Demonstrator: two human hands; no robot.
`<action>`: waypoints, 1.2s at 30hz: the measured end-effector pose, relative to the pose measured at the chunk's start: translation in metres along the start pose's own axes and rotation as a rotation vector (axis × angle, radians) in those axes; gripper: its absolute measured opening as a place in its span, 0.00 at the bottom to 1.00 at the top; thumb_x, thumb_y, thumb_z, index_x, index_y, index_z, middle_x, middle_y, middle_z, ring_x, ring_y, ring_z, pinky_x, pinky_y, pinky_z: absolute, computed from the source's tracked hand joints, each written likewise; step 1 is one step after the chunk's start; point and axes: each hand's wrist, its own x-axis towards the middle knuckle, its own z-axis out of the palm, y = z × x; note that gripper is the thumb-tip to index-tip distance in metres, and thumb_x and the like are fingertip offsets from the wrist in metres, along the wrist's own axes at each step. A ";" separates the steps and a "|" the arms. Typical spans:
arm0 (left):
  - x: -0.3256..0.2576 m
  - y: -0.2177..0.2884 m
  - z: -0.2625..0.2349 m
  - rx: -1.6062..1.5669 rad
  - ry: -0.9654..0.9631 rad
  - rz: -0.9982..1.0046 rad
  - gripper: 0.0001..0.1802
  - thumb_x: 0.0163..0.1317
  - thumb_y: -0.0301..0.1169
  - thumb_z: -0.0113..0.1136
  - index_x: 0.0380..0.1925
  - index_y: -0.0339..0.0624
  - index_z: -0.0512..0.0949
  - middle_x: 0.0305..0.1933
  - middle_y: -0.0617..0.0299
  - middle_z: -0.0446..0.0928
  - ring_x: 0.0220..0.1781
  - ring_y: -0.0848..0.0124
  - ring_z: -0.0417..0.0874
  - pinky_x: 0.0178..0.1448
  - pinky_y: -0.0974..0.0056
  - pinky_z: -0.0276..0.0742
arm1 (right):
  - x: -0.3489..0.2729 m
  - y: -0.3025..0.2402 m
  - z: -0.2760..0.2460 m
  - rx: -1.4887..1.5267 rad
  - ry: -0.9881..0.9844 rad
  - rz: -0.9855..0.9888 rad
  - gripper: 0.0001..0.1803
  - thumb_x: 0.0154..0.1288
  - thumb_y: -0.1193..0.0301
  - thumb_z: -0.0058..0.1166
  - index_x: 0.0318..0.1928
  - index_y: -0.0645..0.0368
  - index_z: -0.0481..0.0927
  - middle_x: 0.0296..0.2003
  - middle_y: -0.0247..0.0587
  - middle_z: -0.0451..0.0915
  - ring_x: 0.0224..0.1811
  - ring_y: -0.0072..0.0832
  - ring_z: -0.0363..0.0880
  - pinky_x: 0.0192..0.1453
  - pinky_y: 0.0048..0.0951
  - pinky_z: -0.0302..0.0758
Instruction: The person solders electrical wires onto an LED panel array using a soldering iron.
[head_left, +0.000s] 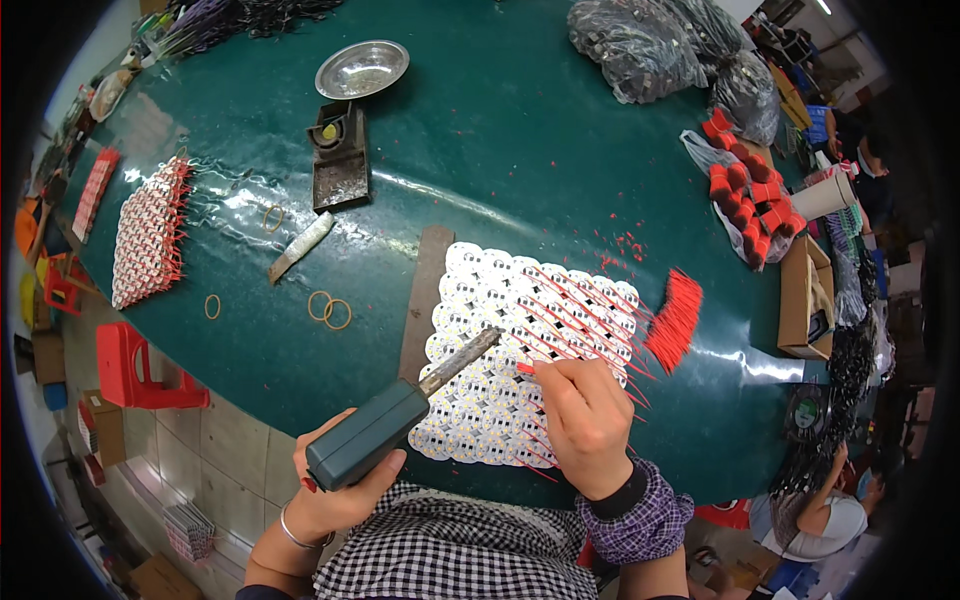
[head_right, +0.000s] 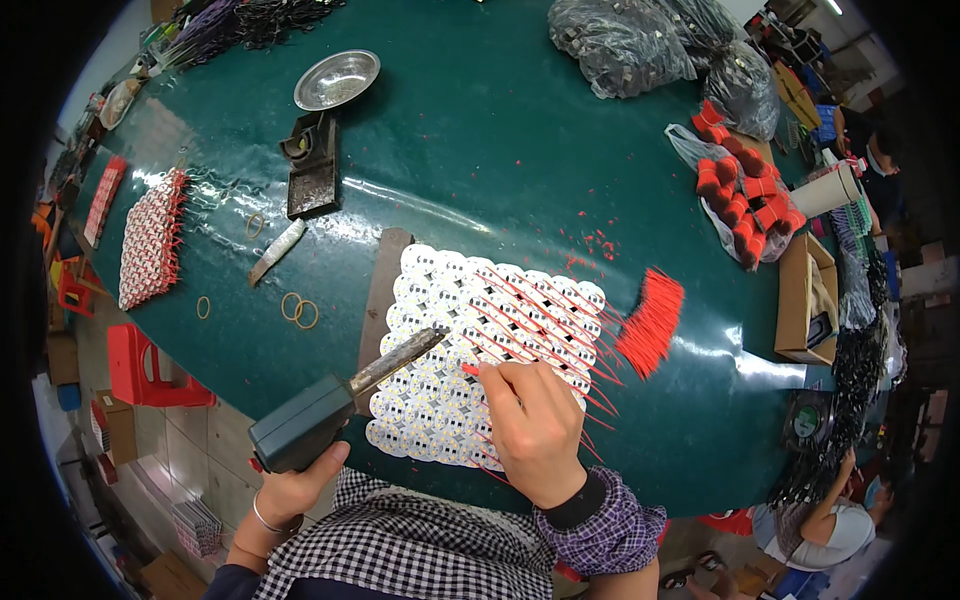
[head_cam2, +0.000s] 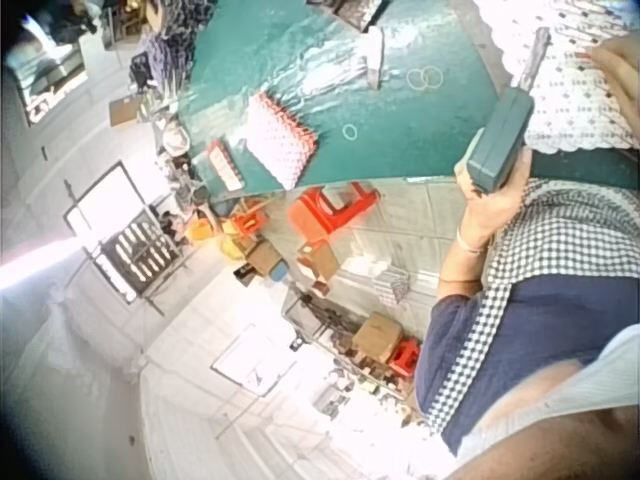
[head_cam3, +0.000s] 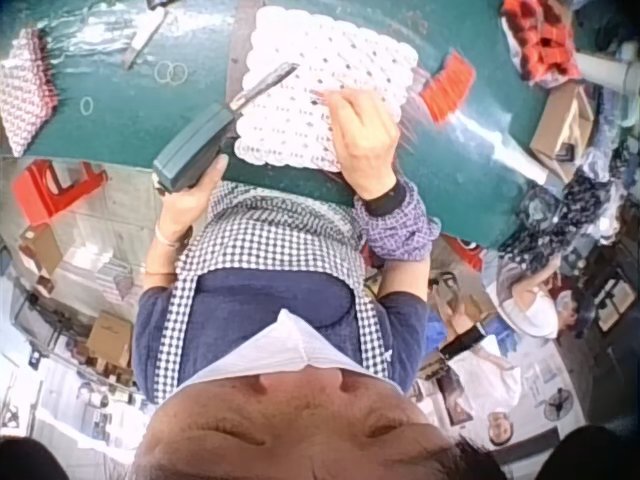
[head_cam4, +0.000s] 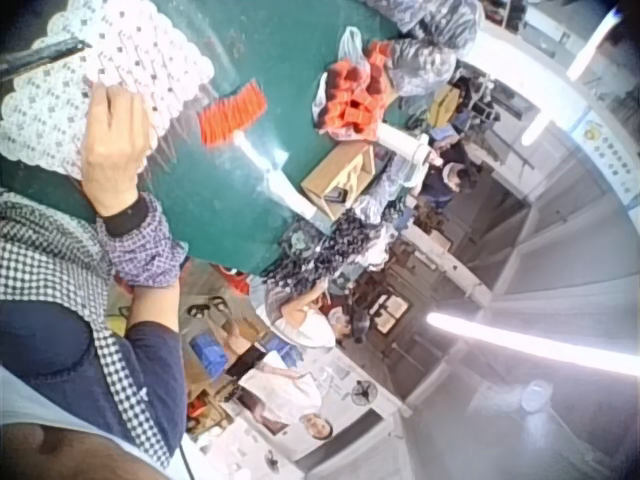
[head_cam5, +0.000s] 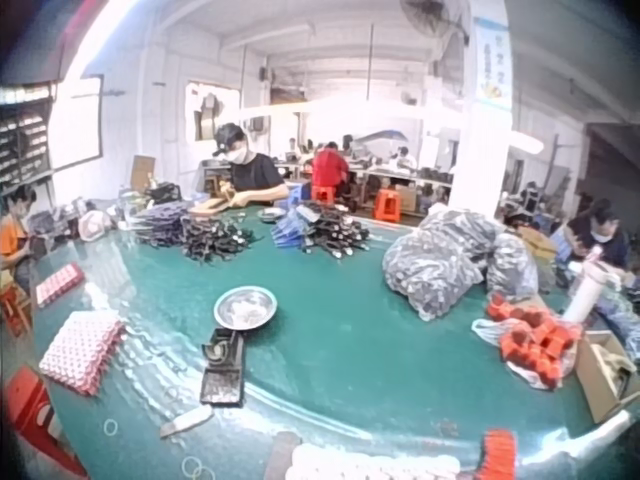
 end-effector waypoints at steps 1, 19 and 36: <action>0.000 0.000 0.000 0.000 -0.020 -0.020 0.14 0.53 0.20 0.71 0.41 0.29 0.84 0.33 0.55 0.82 0.29 0.68 0.83 0.33 0.68 0.77 | -0.002 0.001 0.002 0.008 -0.009 -0.003 0.16 0.51 0.84 0.61 0.44 0.67 0.84 0.35 0.42 0.80 0.32 0.35 0.78 0.33 0.34 0.75; 0.003 0.009 0.005 -0.017 -0.114 -0.057 0.13 0.53 0.18 0.72 0.40 0.29 0.83 0.35 0.57 0.82 0.31 0.73 0.82 0.35 0.69 0.76 | -0.011 0.002 0.009 -0.023 -0.036 0.007 0.17 0.51 0.83 0.60 0.45 0.67 0.83 0.36 0.43 0.80 0.34 0.35 0.79 0.34 0.34 0.77; -0.012 0.002 0.002 -0.044 -0.059 -0.118 0.15 0.53 0.20 0.71 0.42 0.30 0.84 0.33 0.57 0.82 0.29 0.71 0.82 0.33 0.69 0.76 | -0.011 -0.001 0.007 -0.082 -0.044 0.010 0.16 0.52 0.82 0.61 0.45 0.67 0.83 0.36 0.42 0.79 0.35 0.35 0.78 0.36 0.34 0.76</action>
